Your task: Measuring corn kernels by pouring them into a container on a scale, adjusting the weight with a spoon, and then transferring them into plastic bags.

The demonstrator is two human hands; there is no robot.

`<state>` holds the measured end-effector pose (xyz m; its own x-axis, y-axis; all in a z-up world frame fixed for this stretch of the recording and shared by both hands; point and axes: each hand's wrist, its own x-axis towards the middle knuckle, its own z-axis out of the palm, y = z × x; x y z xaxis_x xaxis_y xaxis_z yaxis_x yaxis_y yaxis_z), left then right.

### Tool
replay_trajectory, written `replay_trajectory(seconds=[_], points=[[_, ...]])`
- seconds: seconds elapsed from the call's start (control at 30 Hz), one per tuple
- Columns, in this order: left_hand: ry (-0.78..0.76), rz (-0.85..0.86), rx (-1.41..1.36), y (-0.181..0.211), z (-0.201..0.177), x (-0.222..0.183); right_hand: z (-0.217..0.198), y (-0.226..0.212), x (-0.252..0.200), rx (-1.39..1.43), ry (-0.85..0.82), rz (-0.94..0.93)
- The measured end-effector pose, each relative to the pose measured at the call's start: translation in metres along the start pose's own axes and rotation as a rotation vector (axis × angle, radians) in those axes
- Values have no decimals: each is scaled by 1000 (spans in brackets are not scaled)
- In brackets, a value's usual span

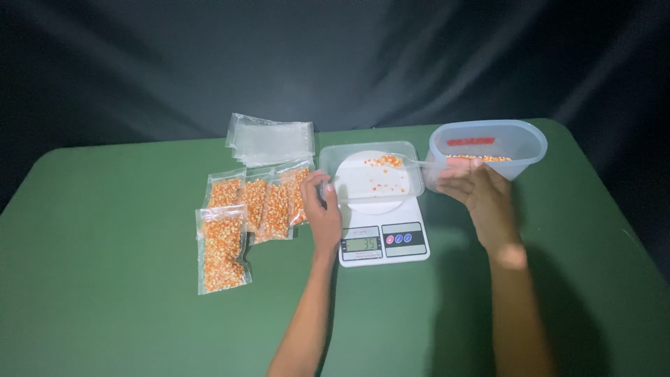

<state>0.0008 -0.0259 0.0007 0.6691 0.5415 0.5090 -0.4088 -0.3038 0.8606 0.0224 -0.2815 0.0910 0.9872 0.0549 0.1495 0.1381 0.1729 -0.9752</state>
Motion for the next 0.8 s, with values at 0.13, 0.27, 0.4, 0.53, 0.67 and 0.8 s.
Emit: replay_trajectory(seconds=[0.13,0.27,0.4,0.53,0.67,0.8], points=[[-6,24,13,-3,0,1,7,-4,-2,53,-14,-18],[11,55,6,-3,1,3,7,4,3,61,-20,-3],[12,57,22,0,-2,-2,9,0,-10,52,21,33],[4,69,25,-6,1,0,5,-6,-11,43,38,36],[6,84,30,-5,2,0,1,-8,-8,32,25,30],[14,78,28,-2,0,1,7,-10,-7,51,24,55]])
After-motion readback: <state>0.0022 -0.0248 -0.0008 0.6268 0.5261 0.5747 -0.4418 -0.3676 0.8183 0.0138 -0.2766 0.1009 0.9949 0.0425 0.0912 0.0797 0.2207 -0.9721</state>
